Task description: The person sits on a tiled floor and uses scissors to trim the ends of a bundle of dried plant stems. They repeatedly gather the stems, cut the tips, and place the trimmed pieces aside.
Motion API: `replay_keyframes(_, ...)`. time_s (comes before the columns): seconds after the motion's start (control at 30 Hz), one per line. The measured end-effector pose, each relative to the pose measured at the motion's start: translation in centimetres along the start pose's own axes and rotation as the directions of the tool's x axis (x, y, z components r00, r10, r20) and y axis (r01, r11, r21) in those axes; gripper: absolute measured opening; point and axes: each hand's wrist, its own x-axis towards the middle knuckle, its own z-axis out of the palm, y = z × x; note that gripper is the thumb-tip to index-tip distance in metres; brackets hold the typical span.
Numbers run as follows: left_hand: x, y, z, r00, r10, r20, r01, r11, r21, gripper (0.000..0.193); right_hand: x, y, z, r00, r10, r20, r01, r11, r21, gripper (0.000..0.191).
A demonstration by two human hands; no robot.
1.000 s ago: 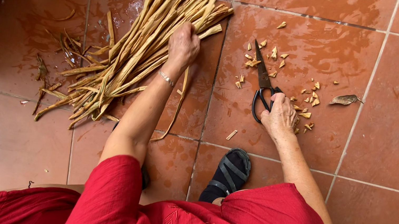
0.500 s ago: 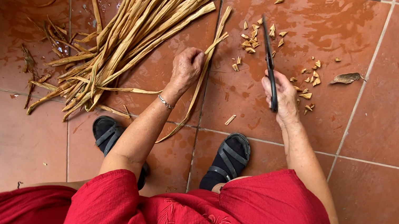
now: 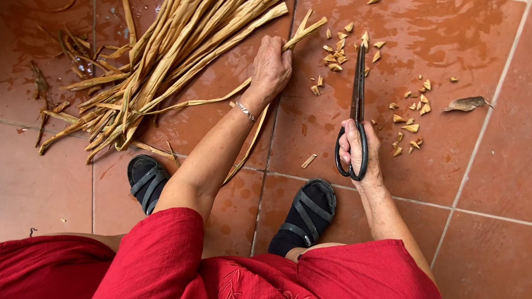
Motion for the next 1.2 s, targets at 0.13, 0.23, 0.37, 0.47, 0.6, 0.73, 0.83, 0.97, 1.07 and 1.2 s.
replay_keyframes(0.13, 0.4, -2.9, -2.3, 0.876, -0.405, 0.263, 0.455, 0.874, -0.169, 0.013, 0.3, 0.2, 0.4, 1.0, -0.012, -0.007, 0.012, 1.0, -0.019, 0.033)
replay_keyframes(0.23, 1.6, -5.1, -4.5, 0.987, -0.154, 0.036, 0.157, 0.982, -0.103, 0.013, 0.5, 0.6, 0.9, 0.999, -0.028, 0.032, 0.028, 0.999, -0.02, 0.032)
replay_keyframes(0.37, 2.9, -5.5, -5.2, 0.996, -0.078, 0.043, 0.067, 0.973, 0.22, 0.031, 0.7, 1.3, 1.6, 0.998, -0.026, 0.05, 0.029, 0.998, -0.059, 0.03)
replay_keyframes(0.47, 3.8, -4.9, -4.8, 0.986, -0.148, 0.071, 0.118, 0.942, 0.315, 0.02, 0.6, 1.7, 1.7, 0.998, -0.035, 0.043, 0.041, 0.989, -0.14, 0.032)
replay_keyframes(0.6, 3.5, -2.9, -5.5, 0.951, -0.224, 0.211, 0.22, 0.974, 0.045, 0.008, 0.3, 1.6, 1.6, 0.973, -0.172, 0.152, 0.206, 0.946, -0.249, 0.044)
replay_keyframes(0.73, -1.6, 0.6, -7.8, 0.686, -0.333, 0.647, 0.724, 0.408, -0.557, 0.015, 0.0, 1.2, 2.0, 0.963, -0.163, 0.214, 0.223, 0.927, -0.301, 0.061)
replay_keyframes(0.83, -4.1, 3.0, -8.1, 0.667, -0.264, 0.697, 0.745, 0.238, -0.623, 0.018, -0.1, 0.8, 2.6, 0.962, -0.134, 0.238, 0.208, 0.923, -0.324, 0.067)
replay_keyframes(0.97, -5.8, 4.1, -7.5, 0.673, -0.237, 0.7, 0.739, 0.2, -0.643, 0.021, -0.1, 0.7, 2.8, 0.975, -0.062, 0.213, 0.13, 0.938, -0.321, 0.064)
replay_keyframes(1.07, -6.5, 3.9, -7.0, 0.659, -0.246, 0.711, 0.752, 0.19, -0.631, 0.021, 0.0, 1.0, 2.8, 0.967, -0.119, 0.227, 0.191, 0.925, -0.329, 0.058)
replay_keyframes(1.2, -6.9, 3.8, -6.6, 0.649, -0.26, 0.715, 0.758, 0.145, -0.636, 0.02, -0.1, 1.2, 2.6, 0.943, -0.233, 0.237, 0.317, 0.844, -0.432, 0.051)
